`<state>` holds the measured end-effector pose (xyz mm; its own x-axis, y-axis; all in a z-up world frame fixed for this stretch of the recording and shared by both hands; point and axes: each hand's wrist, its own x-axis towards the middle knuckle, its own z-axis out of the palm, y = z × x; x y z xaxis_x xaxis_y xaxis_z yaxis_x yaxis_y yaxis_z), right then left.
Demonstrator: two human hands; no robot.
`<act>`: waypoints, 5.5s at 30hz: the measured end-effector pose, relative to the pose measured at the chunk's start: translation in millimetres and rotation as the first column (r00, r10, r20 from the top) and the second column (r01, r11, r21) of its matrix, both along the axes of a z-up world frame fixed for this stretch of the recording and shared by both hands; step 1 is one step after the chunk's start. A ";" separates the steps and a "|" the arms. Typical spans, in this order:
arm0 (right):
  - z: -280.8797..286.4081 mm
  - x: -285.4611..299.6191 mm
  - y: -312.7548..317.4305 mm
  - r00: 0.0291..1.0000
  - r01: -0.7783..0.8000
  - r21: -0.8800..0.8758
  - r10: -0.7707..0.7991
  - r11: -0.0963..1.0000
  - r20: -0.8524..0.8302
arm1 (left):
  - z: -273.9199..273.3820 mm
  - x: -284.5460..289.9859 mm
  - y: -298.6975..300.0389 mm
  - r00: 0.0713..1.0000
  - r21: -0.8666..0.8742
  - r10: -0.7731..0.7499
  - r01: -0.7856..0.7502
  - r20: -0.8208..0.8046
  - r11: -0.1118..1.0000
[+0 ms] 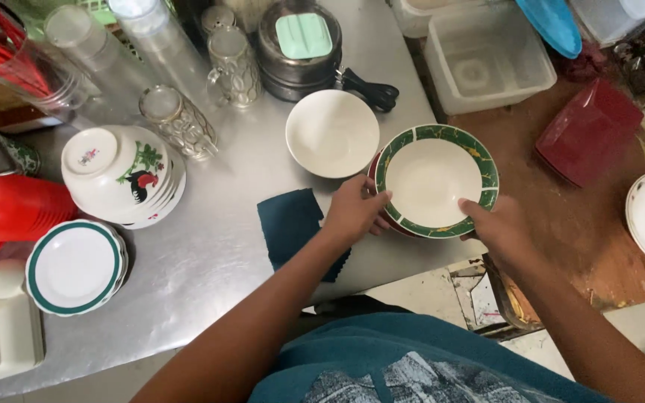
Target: Wiping and organizing clean bowls, plates, and glasses at a coffee shop counter.
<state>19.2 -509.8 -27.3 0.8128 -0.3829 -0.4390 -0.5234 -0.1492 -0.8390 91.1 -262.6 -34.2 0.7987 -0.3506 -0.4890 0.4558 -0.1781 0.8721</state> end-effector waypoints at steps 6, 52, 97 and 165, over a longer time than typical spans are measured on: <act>-33.0 5.2 -5.9 0.994 0.000 -0.270 0.031 0.963 0.108 | 0.3 -7.7 -3.7 0.986 0.039 0.036 -0.042 0.160 0.998; -11.8 69.3 110.4 0.965 -0.093 0.437 0.189 0.895 -0.181 | 24.4 33.1 121.7 0.909 -0.281 0.409 -0.414 -0.077 0.866; 7.4 159.3 186.6 0.879 -0.354 0.426 0.452 0.832 -0.151 | -32.9 59.6 156.7 0.840 -0.058 0.537 -0.542 -0.082 0.839; -205.0 85.8 -396.8 0.928 0.259 0.345 -0.134 0.902 -0.348 | -58.8 -120.1 -242.9 0.974 0.043 0.187 -0.194 0.125 0.980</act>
<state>105.0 -906.6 -232.2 0.5374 -0.2739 -0.7976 -0.7490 0.2795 -0.6007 -29.0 -505.5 -93.0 0.9021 -0.1620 -0.4000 0.3787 -0.1472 0.9137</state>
